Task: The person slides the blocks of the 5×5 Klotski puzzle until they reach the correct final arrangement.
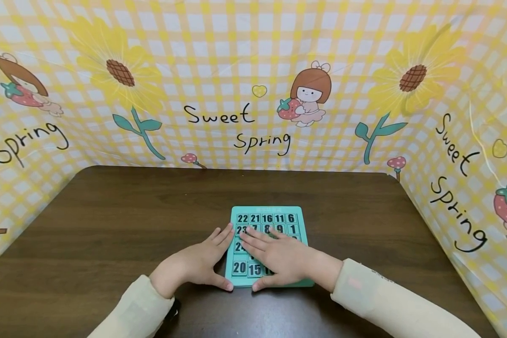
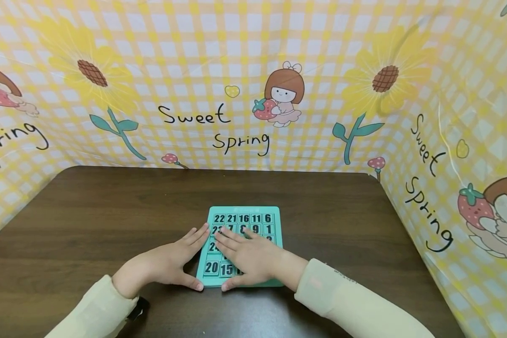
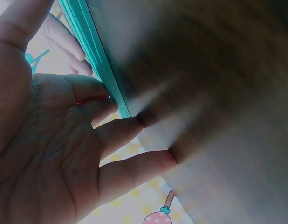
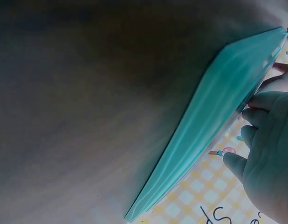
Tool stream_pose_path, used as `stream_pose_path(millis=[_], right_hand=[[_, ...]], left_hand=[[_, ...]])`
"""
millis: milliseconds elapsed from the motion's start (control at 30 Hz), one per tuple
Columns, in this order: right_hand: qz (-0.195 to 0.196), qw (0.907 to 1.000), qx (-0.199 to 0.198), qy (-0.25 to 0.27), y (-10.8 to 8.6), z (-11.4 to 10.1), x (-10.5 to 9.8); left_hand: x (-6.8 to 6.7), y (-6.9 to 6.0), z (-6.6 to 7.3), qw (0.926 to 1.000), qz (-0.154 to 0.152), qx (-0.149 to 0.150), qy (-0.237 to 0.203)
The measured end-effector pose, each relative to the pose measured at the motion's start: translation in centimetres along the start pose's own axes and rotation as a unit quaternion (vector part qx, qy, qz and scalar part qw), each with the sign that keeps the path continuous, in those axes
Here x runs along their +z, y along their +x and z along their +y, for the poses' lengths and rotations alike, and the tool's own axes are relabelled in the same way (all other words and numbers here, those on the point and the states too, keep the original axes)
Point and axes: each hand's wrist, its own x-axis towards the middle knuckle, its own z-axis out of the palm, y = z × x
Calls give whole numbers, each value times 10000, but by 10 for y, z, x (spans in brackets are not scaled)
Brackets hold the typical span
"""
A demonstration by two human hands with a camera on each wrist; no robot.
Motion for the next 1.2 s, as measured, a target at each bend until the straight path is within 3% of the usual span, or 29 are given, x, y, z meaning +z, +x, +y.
stream_pose_path(millis=[500,933,1200], right_hand=[[169,9995,-268,-52,-9,-5,3],[57,9994,329,83,12,18,-6],[19,9992,368,145,20,25,-9]], left_hand=[[1,2,-3,9999,64,64,80],[2,2,-3,10000,41,33,32],[1,2,-2,10000,17,-18,62]])
